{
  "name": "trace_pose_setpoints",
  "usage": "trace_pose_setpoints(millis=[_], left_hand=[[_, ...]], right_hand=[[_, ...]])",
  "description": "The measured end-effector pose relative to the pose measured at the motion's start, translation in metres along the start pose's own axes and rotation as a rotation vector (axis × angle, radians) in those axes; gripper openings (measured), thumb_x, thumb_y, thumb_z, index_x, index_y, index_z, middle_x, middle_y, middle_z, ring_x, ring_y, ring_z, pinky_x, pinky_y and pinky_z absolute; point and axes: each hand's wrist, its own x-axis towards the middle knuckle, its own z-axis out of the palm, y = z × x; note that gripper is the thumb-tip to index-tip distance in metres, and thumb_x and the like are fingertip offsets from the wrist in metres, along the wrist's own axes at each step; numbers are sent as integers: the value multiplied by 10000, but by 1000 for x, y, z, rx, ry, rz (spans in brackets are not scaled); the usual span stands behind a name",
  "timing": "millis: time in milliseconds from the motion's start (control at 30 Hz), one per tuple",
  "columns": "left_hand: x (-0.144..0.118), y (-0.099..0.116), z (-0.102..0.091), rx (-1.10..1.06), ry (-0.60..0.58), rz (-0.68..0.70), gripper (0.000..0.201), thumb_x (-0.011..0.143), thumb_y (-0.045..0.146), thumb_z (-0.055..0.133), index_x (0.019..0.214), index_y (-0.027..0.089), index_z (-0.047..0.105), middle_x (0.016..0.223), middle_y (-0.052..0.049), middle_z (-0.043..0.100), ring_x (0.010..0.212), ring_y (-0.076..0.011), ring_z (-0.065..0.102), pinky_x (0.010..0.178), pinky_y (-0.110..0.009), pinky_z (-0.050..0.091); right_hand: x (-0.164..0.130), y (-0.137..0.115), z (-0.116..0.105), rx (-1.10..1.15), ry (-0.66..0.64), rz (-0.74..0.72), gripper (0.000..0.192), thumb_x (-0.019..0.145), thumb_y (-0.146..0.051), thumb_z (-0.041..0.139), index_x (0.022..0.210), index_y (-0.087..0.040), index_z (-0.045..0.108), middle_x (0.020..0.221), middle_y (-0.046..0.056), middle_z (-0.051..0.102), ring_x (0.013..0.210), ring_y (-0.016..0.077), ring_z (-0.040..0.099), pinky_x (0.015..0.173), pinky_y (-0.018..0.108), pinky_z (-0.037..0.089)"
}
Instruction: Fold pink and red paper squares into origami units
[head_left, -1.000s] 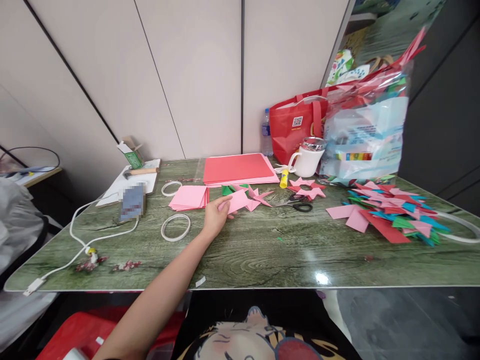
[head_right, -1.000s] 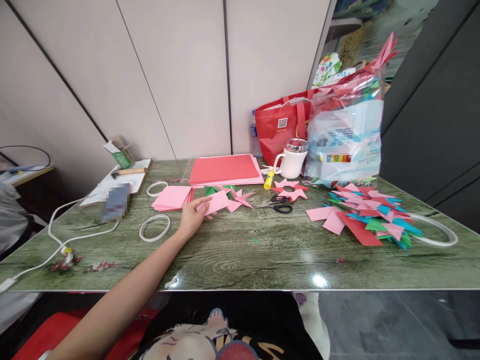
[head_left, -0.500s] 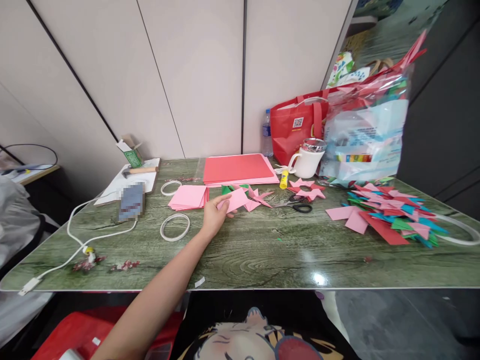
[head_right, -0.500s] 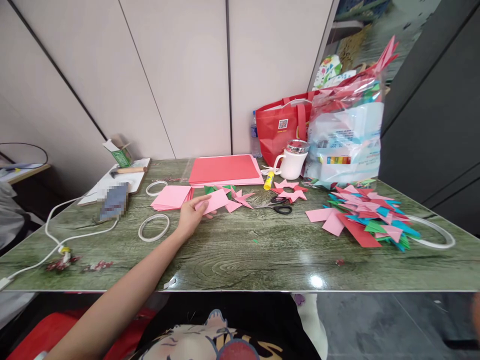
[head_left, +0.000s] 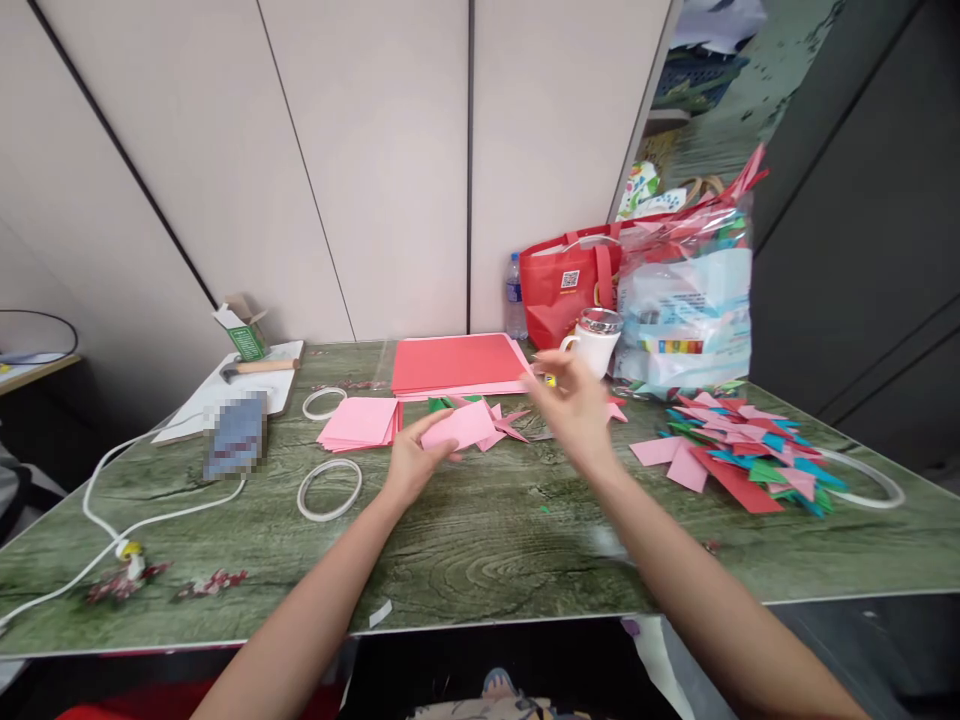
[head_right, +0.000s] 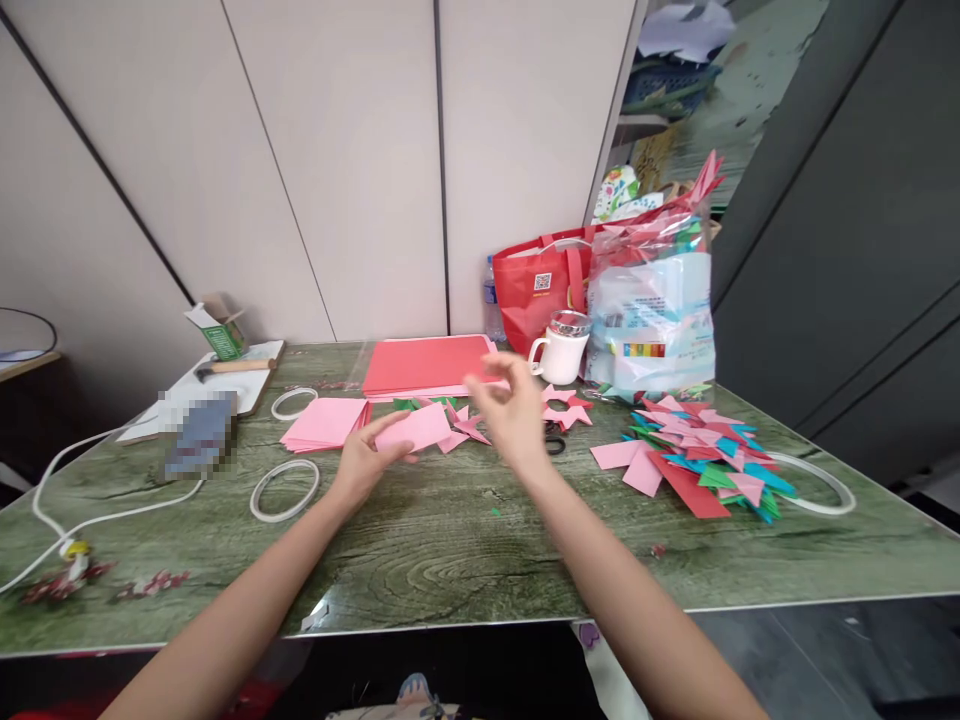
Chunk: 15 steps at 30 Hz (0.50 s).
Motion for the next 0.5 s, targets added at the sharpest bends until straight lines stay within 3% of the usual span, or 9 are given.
trace_pose_setpoints(millis=[100,167,267,333,500], left_hand=[[-3,5,2,15,-63,44,591,604,179,670,1179,178,532,1199,-83,541,737,-172,624,587,-290,549],[-4,8,3,5,-100,82,678,610,178,666,1253,210,451,1281,-74,472,845,-205,601,599,-303,557],[-5,11,5,-13,-106,95,763,604,188,681,1301,241,375,1336,-65,405,943,-239,564,608,-319,566],[-5,11,6,-46,-95,59,802,598,199,695,1317,248,344,1287,-67,457,919,-230,574,618,-335,569],[-2,6,6,-142,-76,-24,909,570,209,729,1349,239,261,933,-21,637,721,-161,613,622,-347,566]], right_hand=[[-8,12,24,189,-103,296,620,537,-304,750,1056,-197,429,954,74,586,831,187,593,712,341,502],[-15,19,35,307,-199,409,660,503,-277,756,1064,-205,416,858,42,619,738,183,617,668,352,512],[-24,24,40,343,-236,403,511,523,-286,740,962,-186,498,819,35,641,740,182,625,691,345,506],[-26,26,39,346,-229,381,441,533,-303,733,905,-181,530,825,33,649,759,184,627,708,343,504],[-26,30,40,369,-195,360,385,534,-329,723,834,-173,540,793,25,653,746,185,623,690,329,511]])
